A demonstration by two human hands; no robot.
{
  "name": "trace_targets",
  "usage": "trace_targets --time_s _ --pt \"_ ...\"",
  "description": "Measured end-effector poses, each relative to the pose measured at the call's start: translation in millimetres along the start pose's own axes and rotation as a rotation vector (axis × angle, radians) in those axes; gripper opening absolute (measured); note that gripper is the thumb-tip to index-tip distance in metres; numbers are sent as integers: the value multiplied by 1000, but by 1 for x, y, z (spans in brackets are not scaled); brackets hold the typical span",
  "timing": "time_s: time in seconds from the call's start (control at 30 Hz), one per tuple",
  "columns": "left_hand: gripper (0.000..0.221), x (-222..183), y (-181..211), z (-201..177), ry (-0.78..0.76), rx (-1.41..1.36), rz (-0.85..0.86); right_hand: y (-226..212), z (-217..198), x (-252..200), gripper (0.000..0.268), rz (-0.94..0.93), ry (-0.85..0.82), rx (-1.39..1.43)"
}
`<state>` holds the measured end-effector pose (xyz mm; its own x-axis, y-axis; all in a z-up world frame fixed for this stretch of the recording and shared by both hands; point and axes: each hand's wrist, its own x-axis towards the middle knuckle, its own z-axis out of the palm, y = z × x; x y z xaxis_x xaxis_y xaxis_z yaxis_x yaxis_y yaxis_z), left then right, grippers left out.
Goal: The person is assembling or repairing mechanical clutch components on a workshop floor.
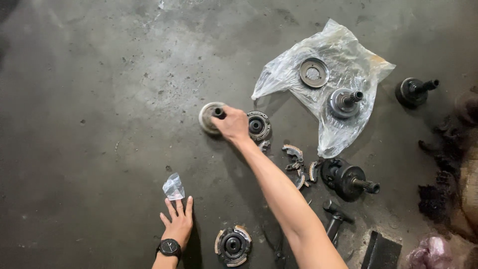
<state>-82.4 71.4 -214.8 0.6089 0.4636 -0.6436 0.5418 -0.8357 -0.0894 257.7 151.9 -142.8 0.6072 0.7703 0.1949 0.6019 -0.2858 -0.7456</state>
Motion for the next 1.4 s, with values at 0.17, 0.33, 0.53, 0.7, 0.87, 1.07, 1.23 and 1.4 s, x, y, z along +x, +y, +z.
trace_targets --time_s 0.17,0.33,0.53,0.7,0.87,1.07,1.23,1.4 --pt "91 -2 0 -13 -82 13 12 27 -37 7 48 69 35 -70" --pt "89 -4 2 -3 10 27 -8 98 -99 -2 33 -51 198 -259" --pt "85 11 -3 19 0 37 -6 209 -191 -44 60 350 365 -540" --pt "82 22 -3 46 -3 61 -48 275 -254 -50 86 201 573 -461" --pt "82 45 -18 87 -2 89 -36 270 -289 8 76 11 297 -556" --pt "103 38 -20 64 -126 56 -54 319 -288 11 35 145 267 -570" --pt "109 36 -18 58 -113 101 -70 297 -353 -33 36 156 576 -339" --pt "48 72 9 30 -248 105 -108 318 -404 -81 31 288 529 -431"
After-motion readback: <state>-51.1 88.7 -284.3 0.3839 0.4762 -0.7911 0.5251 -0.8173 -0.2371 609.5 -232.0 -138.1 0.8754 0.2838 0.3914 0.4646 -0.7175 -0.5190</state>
